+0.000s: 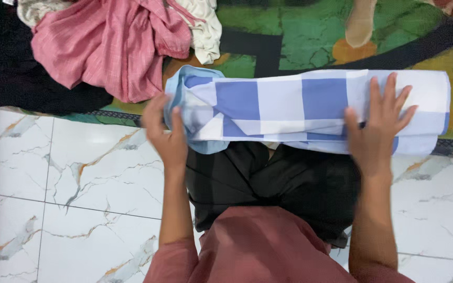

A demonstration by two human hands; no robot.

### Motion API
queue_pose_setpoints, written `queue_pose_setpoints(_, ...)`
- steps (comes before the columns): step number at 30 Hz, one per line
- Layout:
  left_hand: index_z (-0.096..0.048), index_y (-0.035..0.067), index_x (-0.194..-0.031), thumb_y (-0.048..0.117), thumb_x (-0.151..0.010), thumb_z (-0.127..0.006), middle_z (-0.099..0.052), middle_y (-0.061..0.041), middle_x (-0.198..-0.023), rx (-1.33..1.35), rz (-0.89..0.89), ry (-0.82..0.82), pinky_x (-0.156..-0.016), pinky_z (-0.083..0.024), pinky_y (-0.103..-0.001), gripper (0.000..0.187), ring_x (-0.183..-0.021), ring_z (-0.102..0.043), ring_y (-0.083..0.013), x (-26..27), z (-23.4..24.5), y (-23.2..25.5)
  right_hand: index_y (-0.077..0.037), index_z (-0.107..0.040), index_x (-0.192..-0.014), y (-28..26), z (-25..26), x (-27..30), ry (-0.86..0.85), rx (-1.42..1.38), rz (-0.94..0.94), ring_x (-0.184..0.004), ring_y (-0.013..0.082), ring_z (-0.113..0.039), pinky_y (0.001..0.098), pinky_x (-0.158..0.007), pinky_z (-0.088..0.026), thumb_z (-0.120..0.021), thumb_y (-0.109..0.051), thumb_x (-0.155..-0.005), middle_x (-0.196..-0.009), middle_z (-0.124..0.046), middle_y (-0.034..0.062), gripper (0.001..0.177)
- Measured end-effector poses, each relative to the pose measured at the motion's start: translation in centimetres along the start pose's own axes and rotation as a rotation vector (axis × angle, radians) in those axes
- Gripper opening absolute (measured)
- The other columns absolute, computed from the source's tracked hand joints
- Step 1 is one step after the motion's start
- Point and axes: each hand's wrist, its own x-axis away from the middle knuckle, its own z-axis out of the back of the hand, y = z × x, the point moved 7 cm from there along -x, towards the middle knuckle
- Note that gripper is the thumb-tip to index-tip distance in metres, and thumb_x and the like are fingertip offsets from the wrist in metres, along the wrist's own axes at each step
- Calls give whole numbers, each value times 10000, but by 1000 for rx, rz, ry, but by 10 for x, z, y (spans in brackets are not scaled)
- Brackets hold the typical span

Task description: The person buttons a checkered blue and white shirt, straightens the fabric, and folds the sleeves and body into a compact square.

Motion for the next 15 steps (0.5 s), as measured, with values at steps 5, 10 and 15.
queue_pose_setpoints(5, -496, -48, -1337, 109, -954, -768, -606, -104, -1174, 543, 681, -14, -939, -473, -343, 495, -1058, -573, -201, 58, -18, -64, -7, -299, -1577, -126, -46, 30, -153, -240, 521, -1552, 397, -252, 570, -1260, -226, -768, -525, -863, -1642, -284, 220, 999)
queue_pose_setpoints(10, -594, -93, -1261, 102, -936, -705, -723, -123, -1102, 1097, 954, -181, -843, -546, -308, 395, -936, -695, -169, 70, -29, -31, 21, -304, -1551, -199, -86, 14, -218, -146, 594, -1483, 398, -361, 528, -1198, -301, -864, -328, -706, -1609, -345, 251, 1071)
queue_pose_setpoints(15, -619, -71, -1288, 66, -980, -709, -718, -94, -1132, 844, 573, -321, -856, -548, -275, 349, -959, -674, -137, 35, -28, 83, -91, -398, -1601, -175, -87, 2, -222, -500, 318, -1458, 298, -534, 383, -1203, -441, -700, -133, -880, -1577, -527, 145, 783)
